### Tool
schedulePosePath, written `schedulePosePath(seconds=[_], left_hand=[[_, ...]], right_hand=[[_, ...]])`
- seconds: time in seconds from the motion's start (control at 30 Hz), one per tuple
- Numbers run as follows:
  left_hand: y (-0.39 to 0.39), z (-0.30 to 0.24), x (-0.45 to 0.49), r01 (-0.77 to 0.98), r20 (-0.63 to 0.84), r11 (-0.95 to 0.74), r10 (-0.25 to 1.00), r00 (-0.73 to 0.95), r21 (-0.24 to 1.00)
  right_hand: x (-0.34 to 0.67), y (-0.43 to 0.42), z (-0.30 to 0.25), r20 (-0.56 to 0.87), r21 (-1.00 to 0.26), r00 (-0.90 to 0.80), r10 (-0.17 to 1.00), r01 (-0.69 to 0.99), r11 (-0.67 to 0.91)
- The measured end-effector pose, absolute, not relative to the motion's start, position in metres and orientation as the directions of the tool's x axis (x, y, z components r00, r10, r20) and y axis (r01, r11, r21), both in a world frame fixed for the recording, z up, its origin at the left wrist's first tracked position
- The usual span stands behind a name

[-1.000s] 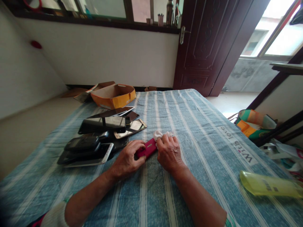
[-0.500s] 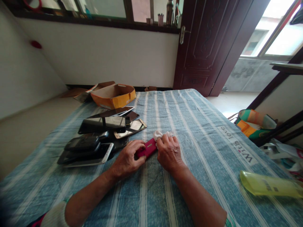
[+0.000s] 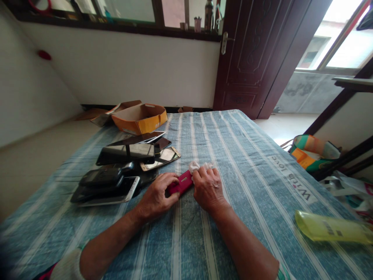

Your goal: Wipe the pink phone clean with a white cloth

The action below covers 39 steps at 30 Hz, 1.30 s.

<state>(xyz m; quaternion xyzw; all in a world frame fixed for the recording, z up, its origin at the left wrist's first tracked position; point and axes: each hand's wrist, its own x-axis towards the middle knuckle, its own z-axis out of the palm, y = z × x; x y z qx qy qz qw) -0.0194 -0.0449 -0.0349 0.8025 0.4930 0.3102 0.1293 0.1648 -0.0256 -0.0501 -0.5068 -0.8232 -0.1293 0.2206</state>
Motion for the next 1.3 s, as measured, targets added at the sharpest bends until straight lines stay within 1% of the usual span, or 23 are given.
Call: schedulePosePath(seconds=[0.63, 1.3], left_hand=[[-0.0453, -0.0333, -0.0194, 0.726, 0.344, -0.458, 0.885, 0.314, 0.514], [-0.0452, -0.035, -0.0193, 0.728, 0.362, -0.469, 0.877, 0.316, 0.499]], right_hand=[[0.1647, -0.0256, -0.0508, 0.514, -0.007, -0.383, 0.767, 0.893, 0.451], [0.1651, -0.0254, -0.0507, 0.548, 0.002, -0.402, 0.734, 0.878, 0.479]])
